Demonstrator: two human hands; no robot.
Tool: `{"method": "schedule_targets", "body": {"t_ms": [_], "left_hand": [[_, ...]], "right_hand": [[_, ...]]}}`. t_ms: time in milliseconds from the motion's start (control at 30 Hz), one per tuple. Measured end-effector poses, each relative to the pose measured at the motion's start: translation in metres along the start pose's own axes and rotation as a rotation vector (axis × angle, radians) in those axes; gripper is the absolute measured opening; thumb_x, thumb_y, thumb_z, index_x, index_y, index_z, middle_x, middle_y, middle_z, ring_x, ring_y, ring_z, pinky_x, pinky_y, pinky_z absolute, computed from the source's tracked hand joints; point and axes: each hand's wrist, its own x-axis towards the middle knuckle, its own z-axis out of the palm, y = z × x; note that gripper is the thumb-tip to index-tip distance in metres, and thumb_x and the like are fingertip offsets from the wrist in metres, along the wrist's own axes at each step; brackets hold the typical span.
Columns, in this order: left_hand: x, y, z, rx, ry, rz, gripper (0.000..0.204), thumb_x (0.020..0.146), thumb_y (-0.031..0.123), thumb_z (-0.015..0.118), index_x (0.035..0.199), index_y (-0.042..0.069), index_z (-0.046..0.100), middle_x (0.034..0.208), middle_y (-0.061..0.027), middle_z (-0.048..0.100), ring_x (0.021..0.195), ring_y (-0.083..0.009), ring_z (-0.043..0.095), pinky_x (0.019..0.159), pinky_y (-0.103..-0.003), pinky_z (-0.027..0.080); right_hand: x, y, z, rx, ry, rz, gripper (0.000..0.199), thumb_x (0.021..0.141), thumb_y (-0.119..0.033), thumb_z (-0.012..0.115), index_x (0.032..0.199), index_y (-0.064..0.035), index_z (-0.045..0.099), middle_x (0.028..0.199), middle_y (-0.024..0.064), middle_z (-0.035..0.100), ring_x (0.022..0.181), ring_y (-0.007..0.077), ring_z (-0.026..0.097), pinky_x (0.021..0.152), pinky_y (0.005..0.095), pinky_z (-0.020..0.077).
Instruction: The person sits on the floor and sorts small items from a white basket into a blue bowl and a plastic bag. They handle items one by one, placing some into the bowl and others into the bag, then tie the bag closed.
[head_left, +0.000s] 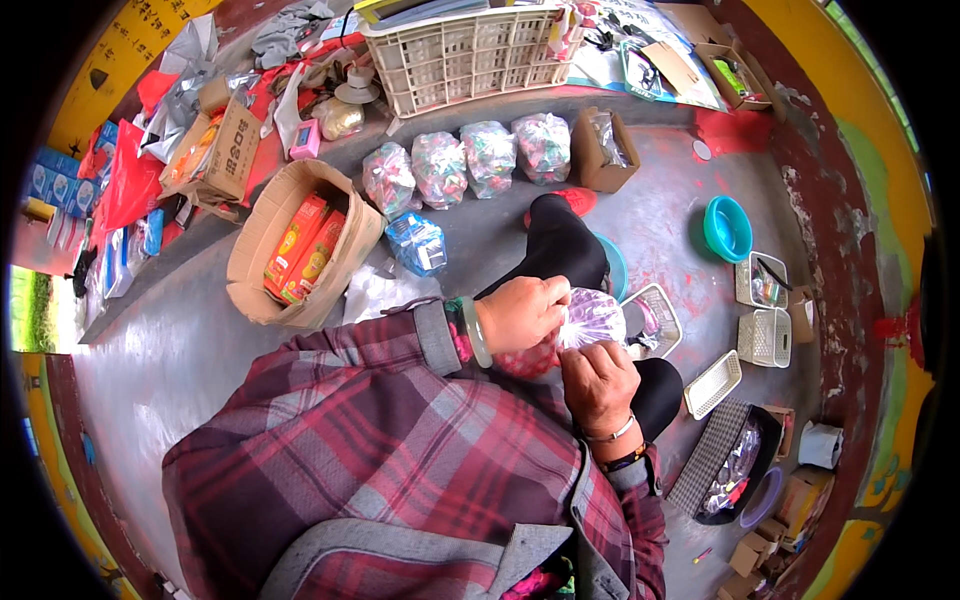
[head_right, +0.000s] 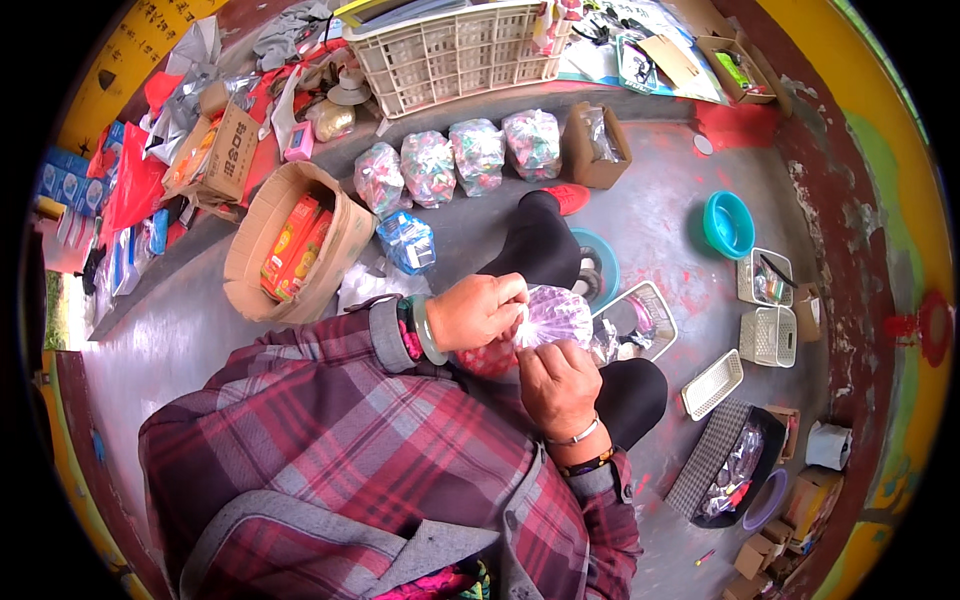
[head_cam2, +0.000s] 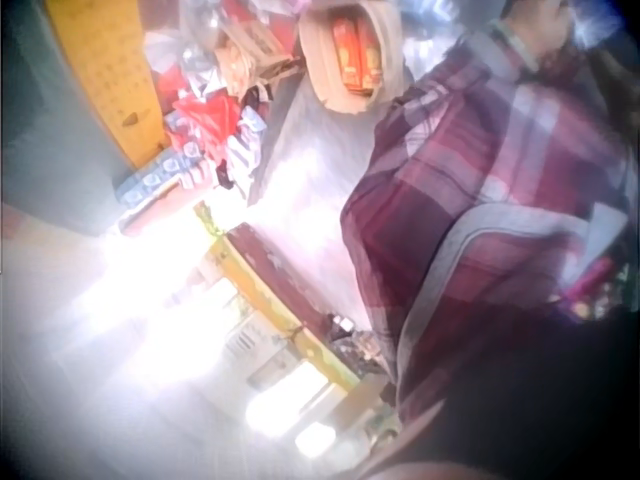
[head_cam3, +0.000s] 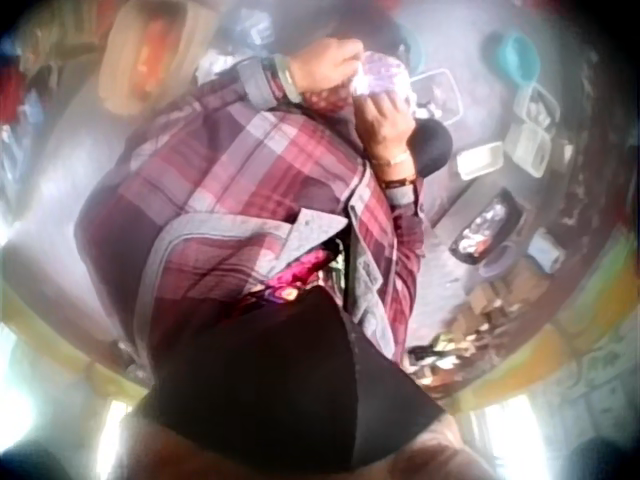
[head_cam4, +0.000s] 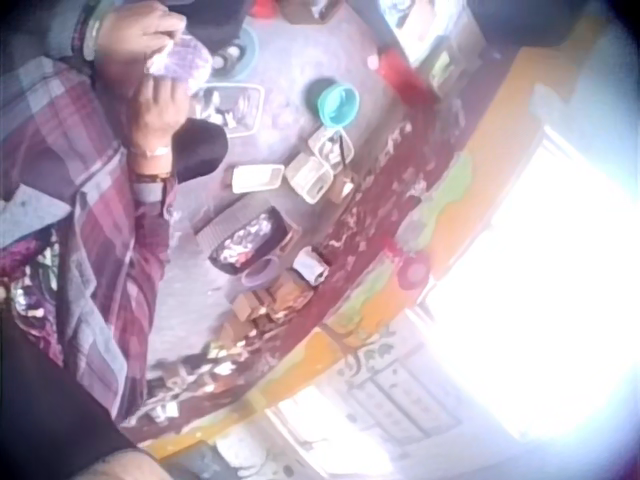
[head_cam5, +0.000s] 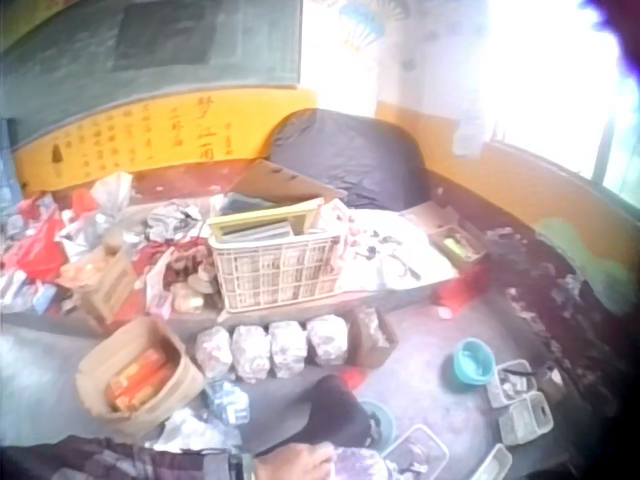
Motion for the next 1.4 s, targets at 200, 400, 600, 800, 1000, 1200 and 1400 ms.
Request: {"method": "schedule_targets", "body": {"t_ms": [200, 400, 600, 800, 1000, 1200, 1400], "left_hand": [[0.003, -0.002, -0.007, -0.124, -0.184, -0.075, 0.013, 0.074, 0.009, 0.049, 0.084, 0.0, 0.048, 0.064, -0.0087, 0.056, 0.055, -0.0173, 0.055, 0.051, -0.029, 0.044], [0.005, 0.013, -0.028, 0.099, -0.218, 0.107, 0.028, 0.064, 0.011, 0.059, 0.09, 0.002, 0.053, 0.072, -0.0087, 0.052, 0.062, -0.0207, 0.052, 0.057, -0.03, 0.043], [0.028, 0.031, -0.084, 0.287, 0.091, 0.18, 0.012, 0.067, 0.011, 0.056, 0.076, 0.003, 0.055, 0.065, -0.0081, 0.052, 0.062, -0.0199, 0.053, 0.057, -0.031, 0.042], [0.058, -0.048, -0.119, -0.178, 0.258, -0.161, 0.009, 0.075, 0.009, 0.057, 0.074, 0.002, 0.051, 0.06, -0.0018, 0.052, 0.049, -0.0076, 0.05, 0.045, -0.021, 0.04], [0.047, -0.182, -0.101, -0.306, 0.416, -0.79, 0.008, 0.075, 0.008, 0.054, 0.077, 0.0, 0.052, 0.06, -0.0073, 0.055, 0.047, -0.0137, 0.053, 0.04, -0.024, 0.042], [0.024, -0.31, -0.036, -0.437, 0.642, -1.098, 0.012, 0.076, 0.008, 0.05, 0.077, -0.003, 0.054, 0.063, -0.0124, 0.058, 0.054, -0.0211, 0.059, 0.043, -0.03, 0.046], [0.03, -0.373, -0.004, -0.014, 0.54, -1.114, 0.014, 0.075, 0.012, 0.051, 0.08, 0.002, 0.06, 0.074, -0.0118, 0.06, 0.066, -0.021, 0.059, 0.055, -0.03, 0.048]], "right_hand": [[-0.004, 0.003, 0.002, 0.108, -0.1, -0.003, 0.017, 0.058, -0.003, 0.064, 0.072, -0.0086, 0.055, 0.063, 0.0027, 0.05, 0.058, 0.0179, 0.051, 0.05, 0.0276, 0.0422], [-0.011, 0.009, -0.016, 0.222, 0.122, 0.283, 0.026, 0.06, 0.006, 0.059, 0.085, -0.0004, 0.056, 0.074, 0.0123, 0.056, 0.064, 0.0243, 0.055, 0.057, 0.0301, 0.0446], [-0.021, 0.027, -0.02, 0.166, 0.187, 0.527, 0.01, 0.074, 0.002, 0.053, 0.083, 0.0014, 0.057, 0.072, 0.0121, 0.057, 0.063, 0.0203, 0.055, 0.058, 0.0271, 0.0433], [-0.062, 0.062, 0.006, 0.262, 0.182, 0.654, 0.008, 0.077, -0.003, 0.053, 0.083, 0.0009, 0.058, 0.068, 0.0072, 0.055, 0.058, 0.0124, 0.051, 0.053, 0.0231, 0.0402], [-0.078, 0.073, 0.032, 0.588, 0.102, 0.996, 0.011, 0.079, -0.006, 0.053, 0.085, 0.0015, 0.059, 0.064, 0.0037, 0.056, 0.054, 0.0077, 0.052, 0.051, 0.0194, 0.0415], [-0.085, 0.087, 0.042, 0.677, 0.066, 1.106, 0.013, 0.079, -0.007, 0.054, 0.085, 0.0038, 0.058, 0.064, 0.0035, 0.056, 0.055, 0.0079, 0.052, 0.051, 0.0195, 0.0418], [-0.09, 0.092, 0.048, 0.642, -0.006, 1.149, 0.012, 0.079, -0.006, 0.053, 0.085, 0.0032, 0.059, 0.064, 0.0009, 0.055, 0.056, 0.0064, 0.05, 0.052, 0.0184, 0.04]]}}
